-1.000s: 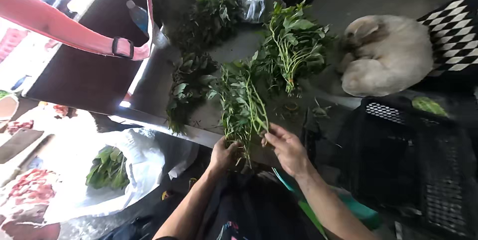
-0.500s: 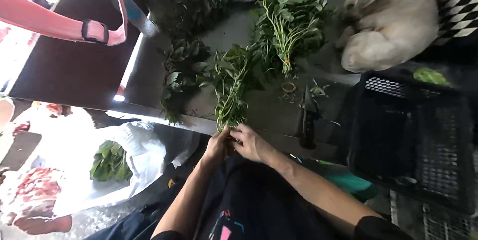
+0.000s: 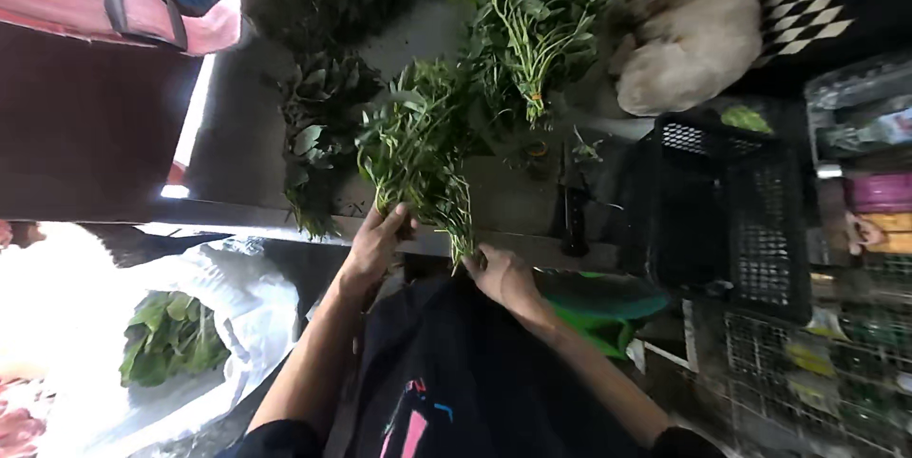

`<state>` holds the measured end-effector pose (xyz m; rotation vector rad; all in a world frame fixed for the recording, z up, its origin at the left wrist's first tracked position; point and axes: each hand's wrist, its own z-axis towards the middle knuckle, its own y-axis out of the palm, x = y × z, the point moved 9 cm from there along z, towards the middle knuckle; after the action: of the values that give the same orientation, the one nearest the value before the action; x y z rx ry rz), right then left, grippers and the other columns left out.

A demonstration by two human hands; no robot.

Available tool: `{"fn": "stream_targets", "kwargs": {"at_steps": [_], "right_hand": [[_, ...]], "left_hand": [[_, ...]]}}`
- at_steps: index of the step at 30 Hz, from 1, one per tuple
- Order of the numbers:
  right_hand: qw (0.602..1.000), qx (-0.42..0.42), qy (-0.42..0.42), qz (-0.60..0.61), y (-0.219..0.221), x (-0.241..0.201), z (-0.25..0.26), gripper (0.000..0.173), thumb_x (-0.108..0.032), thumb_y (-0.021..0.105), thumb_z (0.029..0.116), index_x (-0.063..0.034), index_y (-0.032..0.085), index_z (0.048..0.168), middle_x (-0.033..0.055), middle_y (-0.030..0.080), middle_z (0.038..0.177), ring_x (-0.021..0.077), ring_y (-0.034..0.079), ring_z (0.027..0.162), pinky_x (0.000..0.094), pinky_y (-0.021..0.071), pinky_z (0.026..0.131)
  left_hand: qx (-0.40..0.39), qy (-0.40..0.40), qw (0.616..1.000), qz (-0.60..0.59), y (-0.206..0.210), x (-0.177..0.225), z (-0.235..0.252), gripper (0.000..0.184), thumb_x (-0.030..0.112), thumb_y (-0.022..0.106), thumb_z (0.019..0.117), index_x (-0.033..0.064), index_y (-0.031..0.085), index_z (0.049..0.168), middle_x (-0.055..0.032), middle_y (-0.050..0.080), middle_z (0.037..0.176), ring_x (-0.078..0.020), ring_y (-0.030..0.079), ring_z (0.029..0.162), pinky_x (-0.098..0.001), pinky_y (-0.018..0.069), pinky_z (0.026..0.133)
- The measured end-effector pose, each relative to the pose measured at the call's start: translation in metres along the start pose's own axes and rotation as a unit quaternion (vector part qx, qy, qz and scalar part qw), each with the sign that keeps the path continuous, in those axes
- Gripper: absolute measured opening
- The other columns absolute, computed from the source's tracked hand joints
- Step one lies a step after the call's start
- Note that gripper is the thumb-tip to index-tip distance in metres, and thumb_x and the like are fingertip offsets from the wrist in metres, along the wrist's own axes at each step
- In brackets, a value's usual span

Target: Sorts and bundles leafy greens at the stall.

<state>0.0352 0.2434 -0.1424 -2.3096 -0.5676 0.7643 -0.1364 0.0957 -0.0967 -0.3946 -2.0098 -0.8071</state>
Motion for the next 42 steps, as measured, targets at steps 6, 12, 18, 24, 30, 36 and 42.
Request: {"fn": "stream_targets", "kwargs": {"at_steps": [6,12,18,24,30,36,42], "right_hand": [[0.987,0.111,-0.002,0.117,-0.07,-0.016,-0.016,0.033,-0.028,0.054,0.1064,-0.0029,0.072,0.116,0.0151,0.073,0.098,0.0286,0.072,0.089,0.0507,0.0583,0.085],[0.708,0.292,-0.205,0.609,-0.148,-0.025,-0.045,0.023,-0.023,0.047,0.1077,-0.0163,0.069,0.102,-0.0109,0.058,0.067,0.0004,0.053,0.056,0.0175,0.0495,0.056],[0.81,0.354,-0.185,0.43,-0.116,-0.059,-0.045,0.021,-0.018,0.054,0.1046,-0.0077,0.068,0.116,-0.003,0.066,0.077,0.0064,0.063,0.065,0.0253,0.0577,0.064],[0.965,0.223,-0.119,0.072,-0.01,-0.116,-0.014,0.037,-0.023,0.059,0.1032,-0.0018,0.069,0.131,0.0168,0.075,0.113,0.0295,0.074,0.101,0.0482,0.0588,0.093],[0.968,0.161,-0.175,0.078,0.016,-0.132,-0.012,0.041,-0.031,0.061,0.1015,-0.0009,0.069,0.128,0.016,0.074,0.11,0.0264,0.073,0.096,0.0426,0.0595,0.089],[0.969,0.063,-0.226,0.076,0.028,-0.141,-0.01,0.045,-0.036,0.064,0.1,-0.0008,0.068,0.128,0.0168,0.07,0.113,0.0271,0.069,0.103,0.0426,0.0564,0.095],[0.96,0.247,-0.083,0.1,-0.009,-0.077,-0.005,0.047,-0.034,0.069,0.0964,-0.0047,0.065,0.132,0.0199,0.067,0.123,0.0334,0.067,0.112,0.0493,0.0561,0.097]], "left_hand": [[-0.048,-0.007,0.999,-0.006,-0.036,0.009,0.022,0.023,0.023,0.041,0.1091,0.0117,0.055,0.123,0.0032,0.055,0.074,-0.0087,0.055,0.063,-0.0277,0.0539,0.066],[0.042,-0.104,0.988,-0.104,-0.071,-0.038,0.028,0.027,0.025,0.039,0.1117,0.0088,0.059,0.121,0.0034,0.052,0.069,-0.0074,0.051,0.057,-0.0245,0.0516,0.059],[0.023,-0.164,0.984,-0.063,-0.064,-0.045,0.026,0.027,0.024,0.04,0.1117,0.0057,0.058,0.104,-0.0003,0.061,0.072,-0.0101,0.059,0.062,-0.0264,0.055,0.063],[-0.069,-0.275,0.958,-0.044,-0.044,-0.079,-0.002,0.035,0.027,0.039,0.112,0.0017,0.058,0.127,-0.0028,0.066,0.085,-0.0119,0.065,0.072,-0.0288,0.057,0.071],[-0.071,-0.277,0.956,-0.066,-0.039,-0.071,-0.008,0.039,0.032,0.038,0.1123,-0.0004,0.057,0.122,-0.0086,0.07,0.093,-0.0176,0.07,0.084,-0.0362,0.0603,0.08],[-0.107,-0.217,0.97,-0.009,-0.042,-0.07,0.002,0.029,0.023,0.048,0.1087,-0.0021,0.059,0.119,-0.008,0.071,0.09,-0.0161,0.07,0.081,-0.0351,0.0606,0.078],[-0.047,-0.159,0.986,0.03,-0.058,-0.048,0.014,0.019,0.013,0.049,0.1077,-0.001,0.06,0.112,-0.0017,0.066,0.08,-0.0082,0.063,0.067,-0.0235,0.0556,0.067]]}}
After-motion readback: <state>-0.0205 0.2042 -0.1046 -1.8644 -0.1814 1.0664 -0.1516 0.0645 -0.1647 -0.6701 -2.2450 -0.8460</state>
